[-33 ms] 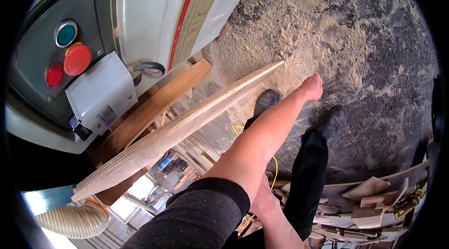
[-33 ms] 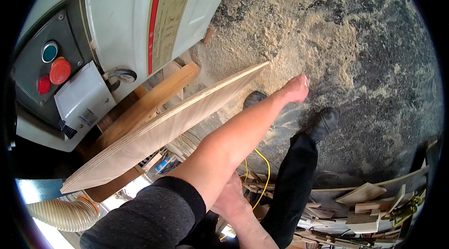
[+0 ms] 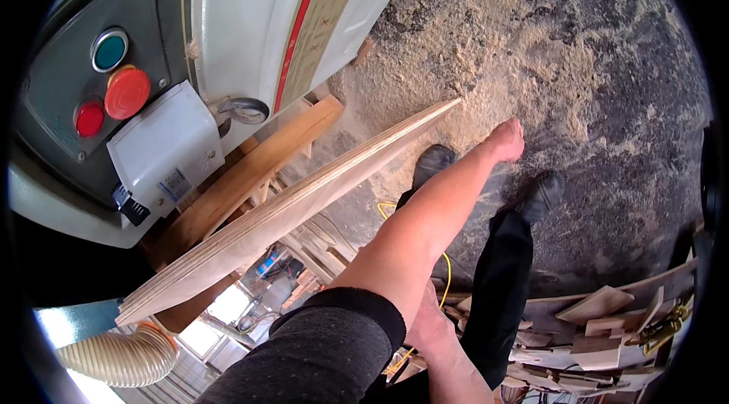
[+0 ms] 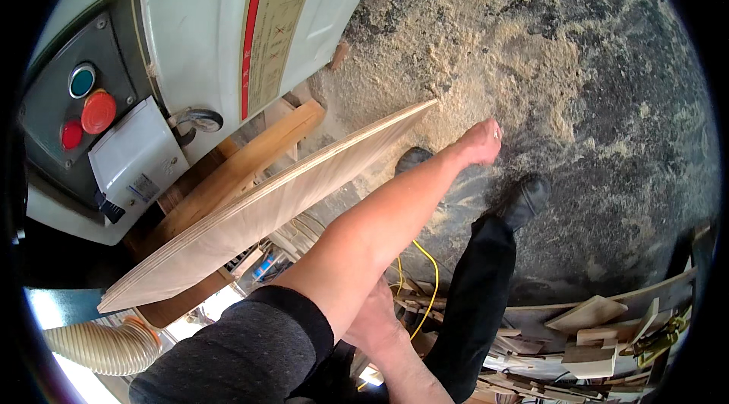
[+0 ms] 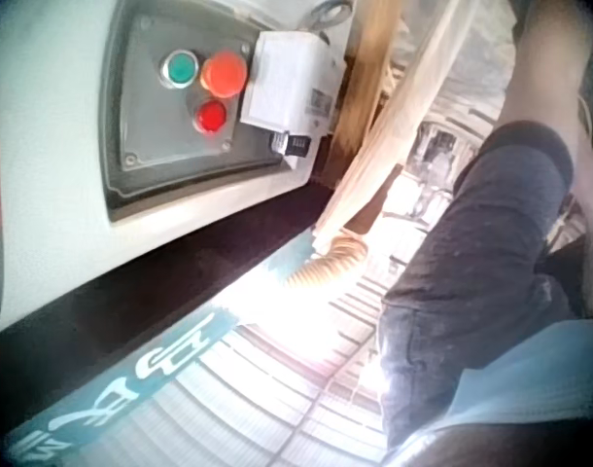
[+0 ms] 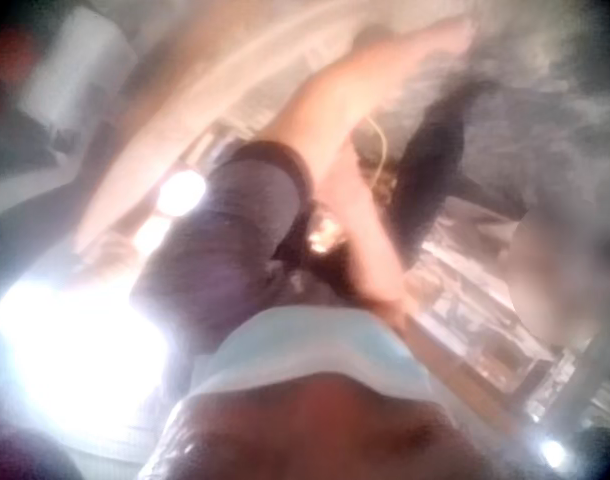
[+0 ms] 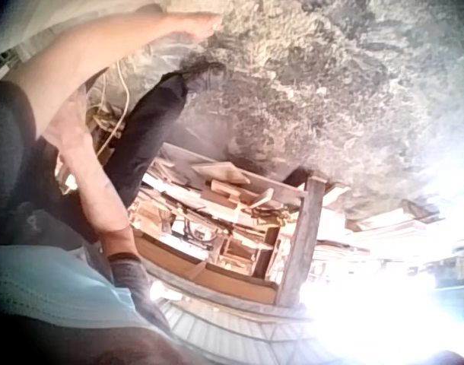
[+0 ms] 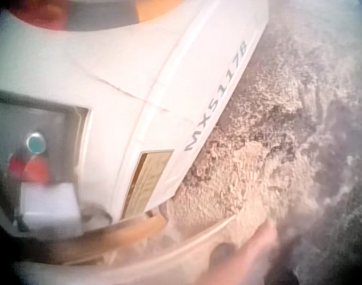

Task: The person uses a handheld electric router to smooth the edges of a large, curved wooden panel. They move the panel to a workbench, perform the routing operation, and then carry the panel to a nearby table to place it on top of other similar pieces. The person also handles smaller wooden strips and a piece of paper during the process.

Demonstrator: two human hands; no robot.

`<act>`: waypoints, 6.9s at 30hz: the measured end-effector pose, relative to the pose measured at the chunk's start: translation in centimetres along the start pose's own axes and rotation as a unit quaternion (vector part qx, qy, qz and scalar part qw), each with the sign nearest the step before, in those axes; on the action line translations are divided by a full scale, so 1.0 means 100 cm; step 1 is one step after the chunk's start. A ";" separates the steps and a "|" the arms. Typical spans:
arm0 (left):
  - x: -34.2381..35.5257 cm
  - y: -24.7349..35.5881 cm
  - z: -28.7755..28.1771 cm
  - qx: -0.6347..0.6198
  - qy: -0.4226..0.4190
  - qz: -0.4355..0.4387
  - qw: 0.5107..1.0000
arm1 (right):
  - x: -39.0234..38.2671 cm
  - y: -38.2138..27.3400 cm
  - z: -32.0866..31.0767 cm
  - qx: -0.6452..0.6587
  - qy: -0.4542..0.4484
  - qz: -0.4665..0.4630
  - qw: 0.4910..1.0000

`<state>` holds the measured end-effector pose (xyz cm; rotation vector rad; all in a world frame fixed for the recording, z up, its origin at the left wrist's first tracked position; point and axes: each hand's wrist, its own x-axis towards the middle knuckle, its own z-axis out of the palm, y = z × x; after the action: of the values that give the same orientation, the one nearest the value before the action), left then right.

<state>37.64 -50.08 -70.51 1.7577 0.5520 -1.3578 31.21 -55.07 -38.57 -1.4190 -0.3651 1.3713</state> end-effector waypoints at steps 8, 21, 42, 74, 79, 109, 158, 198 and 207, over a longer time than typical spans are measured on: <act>-0.046 -0.010 -0.019 -0.066 0.154 0.025 0.985 | 0.004 0.011 0.030 -0.068 -0.053 -0.033 0.996; -0.121 -0.040 -0.043 -0.105 0.164 -0.025 0.981 | -0.009 0.044 0.046 -0.011 0.083 0.093 0.992; -0.594 0.024 0.030 -0.472 -0.059 0.087 0.875 | -0.268 -0.083 0.204 0.056 0.375 0.200 0.904; -0.874 -0.125 -0.144 -0.807 0.008 0.293 0.514 | -0.354 -0.021 0.392 -0.108 0.424 0.204 0.876; -0.850 -0.159 -0.159 -0.804 -0.007 0.312 0.506 | -0.322 -0.052 0.474 -0.036 0.419 0.233 0.877; -0.911 -0.285 0.033 -0.294 0.017 0.181 0.938 | -0.488 0.031 0.646 0.142 0.702 0.158 0.680; -0.975 -0.492 0.062 -0.092 0.455 0.125 0.877 | -0.745 0.189 0.417 0.421 0.768 0.026 0.482; -0.743 -0.209 -0.072 0.070 0.515 0.095 0.849 | -0.260 -0.039 0.562 0.125 0.521 0.151 0.831; -0.705 -0.243 -0.058 0.132 0.531 0.160 0.822 | -0.094 -0.199 0.406 -0.007 0.457 0.108 0.883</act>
<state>0.05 -21.88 -12.28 2.6339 0.6014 -0.0986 2.55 -36.36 -7.58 -1.9782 0.4158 0.7159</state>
